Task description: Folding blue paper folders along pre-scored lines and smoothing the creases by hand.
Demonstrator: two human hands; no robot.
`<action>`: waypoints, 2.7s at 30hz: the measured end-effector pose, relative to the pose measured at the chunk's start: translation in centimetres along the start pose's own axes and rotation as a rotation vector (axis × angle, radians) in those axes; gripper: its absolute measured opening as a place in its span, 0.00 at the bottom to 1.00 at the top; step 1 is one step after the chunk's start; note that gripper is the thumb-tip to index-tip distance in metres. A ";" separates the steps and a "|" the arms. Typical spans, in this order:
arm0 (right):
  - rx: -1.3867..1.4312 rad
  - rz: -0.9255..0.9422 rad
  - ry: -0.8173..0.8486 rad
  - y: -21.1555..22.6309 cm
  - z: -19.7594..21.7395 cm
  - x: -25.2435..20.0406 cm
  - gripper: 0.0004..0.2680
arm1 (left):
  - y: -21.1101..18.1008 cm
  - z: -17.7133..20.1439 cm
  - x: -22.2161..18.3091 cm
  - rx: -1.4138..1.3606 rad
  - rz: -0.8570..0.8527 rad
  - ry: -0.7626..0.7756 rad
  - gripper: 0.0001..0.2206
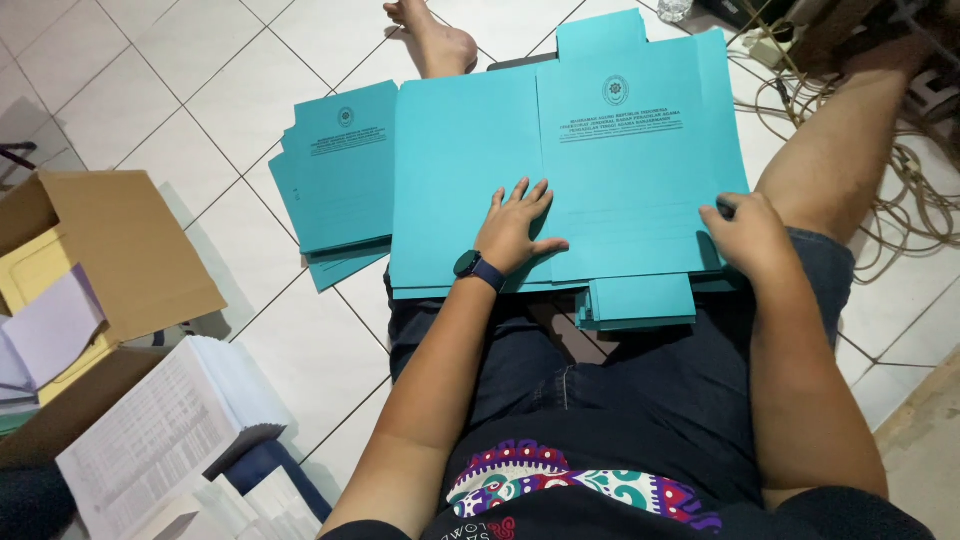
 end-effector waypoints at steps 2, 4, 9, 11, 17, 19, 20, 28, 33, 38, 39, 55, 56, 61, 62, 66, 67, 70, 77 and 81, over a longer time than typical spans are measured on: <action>0.038 -0.001 -0.011 1.1 0.4 -0.5 0.18 | 0.0 0.1 0.0 0.002 0.009 0.004 0.43; 0.065 -0.015 -0.022 0.7 0.9 -0.3 0.18 | -0.1 0.2 -0.1 0.002 0.002 0.004 0.43; 0.954 -0.116 0.014 0.1 0.6 1.1 0.18 | -0.1 0.3 -0.3 0.027 -0.019 -0.005 0.41; 1.703 -0.230 0.258 0.7 -1.8 1.4 0.15 | -0.4 0.4 -0.6 0.045 -0.032 -0.062 0.30; 1.141 0.046 0.213 6.3 -8.1 -1.1 0.22 | 0.3 -0.2 -0.5 0.095 -0.045 -0.023 0.22; 0.871 0.169 0.266 9.5 -9.9 -1.6 0.23 | 0.5 -0.5 -0.5 0.098 -0.054 -0.029 0.23; 0.595 0.286 0.317 11.3 -10.8 -1.9 0.25 | 0.6 -0.7 -0.6 0.100 -0.058 -0.036 0.24; -0.134 0.494 0.475 14.1 -12.7 -3.6 0.31 | 3.7 7.0 -2.1 -0.580 0.017 -0.350 0.26; -0.153 0.517 0.493 14.0 -12.8 -3.4 0.30 | 6.7 14.8 -6.5 -1.392 0.137 -0.673 0.32; -0.264 0.557 0.462 13.6 -13.9 -3.3 0.27 | 2.9 16.0 -5.4 -0.055 0.501 -0.463 0.26; -0.265 0.554 0.460 13.8 -13.9 -3.3 0.27 | 2.9 12.3 -3.2 -0.056 0.498 -0.463 0.26; -0.431 0.620 0.243 13.7 -18.3 7.2 0.26 | 2.3 -1.2 1.0 0.236 0.299 -0.058 0.24; -0.437 0.593 0.242 13.9 -18.4 9.1 0.27 | 2.0 -0.9 1.2 0.235 0.296 -0.066 0.24; -0.422 0.563 0.249 15.2 -18.2 8.7 0.27 | 2.6 -1.6 1.3 0.243 0.324 -0.084 0.24; -0.424 0.542 0.249 15.2 -17.8 8.1 0.27 | 2.6 -1.9 1.6 0.250 0.315 -0.092 0.24; -0.451 0.557 0.281 14.8 -16.9 4.9 0.27 | 2.8 -2.7 1.6 0.269 0.318 -0.101 0.24; -0.466 0.566 0.277 14.7 -16.8 5.2 0.27 | 2.7 -2.8 1.6 0.275 0.317 -0.103 0.25; -0.478 0.571 0.271 15.4 -17.2 8.1 0.27 | 2.9 -2.8 1.7 0.284 0.323 -0.097 0.25; -0.376 0.572 0.052 17.3 -19.7 19.8 0.24 | 3.1 -3.5 2.0 0.348 0.299 -0.338 0.25; -0.366 0.586 0.035 17.2 -20.2 18.7 0.25 | 3.1 -3.8 1.7 0.378 0.295 -0.329 0.27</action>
Point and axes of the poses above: each hand's wrist, its own x-axis towards the middle knuckle, its own z-axis out of the back of the hand, y = z × x, the point moved 3 cm from there along x, towards the middle knuckle, and after that the axes turned 5 degrees about x, right-handed, at the moved point
